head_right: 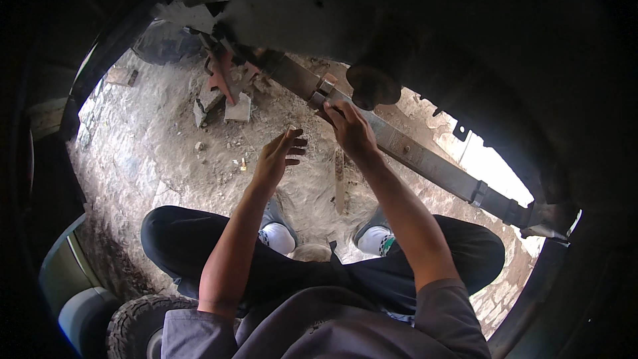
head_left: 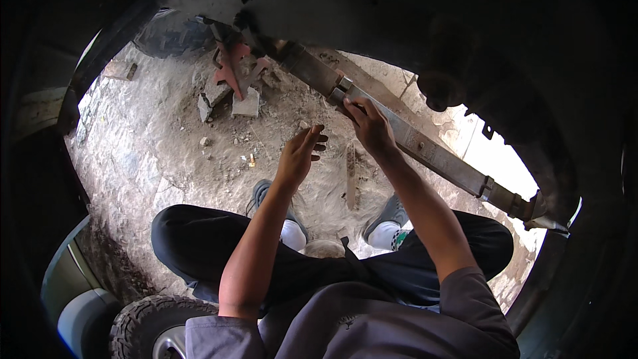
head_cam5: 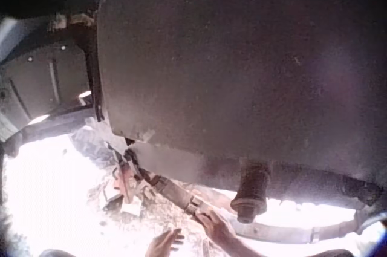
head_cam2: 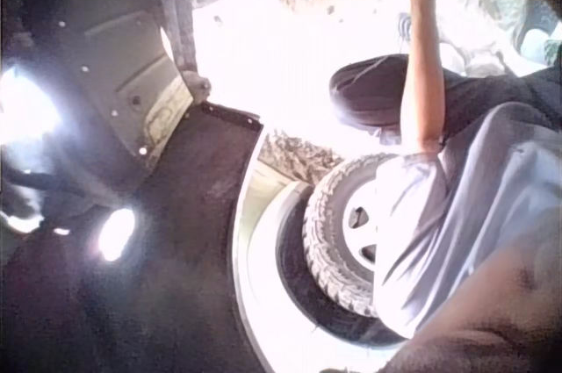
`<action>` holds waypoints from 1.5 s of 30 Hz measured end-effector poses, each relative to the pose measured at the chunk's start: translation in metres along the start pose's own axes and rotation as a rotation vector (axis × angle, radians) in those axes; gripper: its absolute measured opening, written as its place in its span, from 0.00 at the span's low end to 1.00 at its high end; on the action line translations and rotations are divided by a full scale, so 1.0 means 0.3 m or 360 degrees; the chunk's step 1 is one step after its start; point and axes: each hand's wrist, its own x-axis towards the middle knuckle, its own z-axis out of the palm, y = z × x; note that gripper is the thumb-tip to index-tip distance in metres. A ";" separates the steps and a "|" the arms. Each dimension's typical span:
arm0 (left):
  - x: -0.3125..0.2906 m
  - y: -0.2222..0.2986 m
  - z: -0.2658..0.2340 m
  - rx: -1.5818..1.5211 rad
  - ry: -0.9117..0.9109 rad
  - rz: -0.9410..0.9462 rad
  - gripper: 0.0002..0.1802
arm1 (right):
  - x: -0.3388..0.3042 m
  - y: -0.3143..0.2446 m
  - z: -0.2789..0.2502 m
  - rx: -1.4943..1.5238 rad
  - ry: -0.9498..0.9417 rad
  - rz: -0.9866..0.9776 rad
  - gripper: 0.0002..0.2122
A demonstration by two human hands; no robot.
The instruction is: The person sits under a vehicle and repeatedly adjusts a metal bracket attached to the undercarriage. They use both hands to align and secure the bracket, occasionally repositioning their grip to tighten or stabilize the connection.
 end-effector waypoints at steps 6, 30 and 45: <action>-0.003 -0.025 -0.001 0.0088 -0.0008 -0.0025 0.34 | -0.015 0.018 0.013 0.0042 -0.0075 0.0029 0.17; 0.025 -0.035 0.013 0.0320 0.0018 0.0059 0.31 | 0.018 0.057 -0.033 0.0222 -0.0209 -0.0197 0.17; 0.065 -0.004 0.056 0.0339 0.0455 0.0226 0.29 | 0.203 -0.112 0.100 0.0042 0.0135 0.0262 0.10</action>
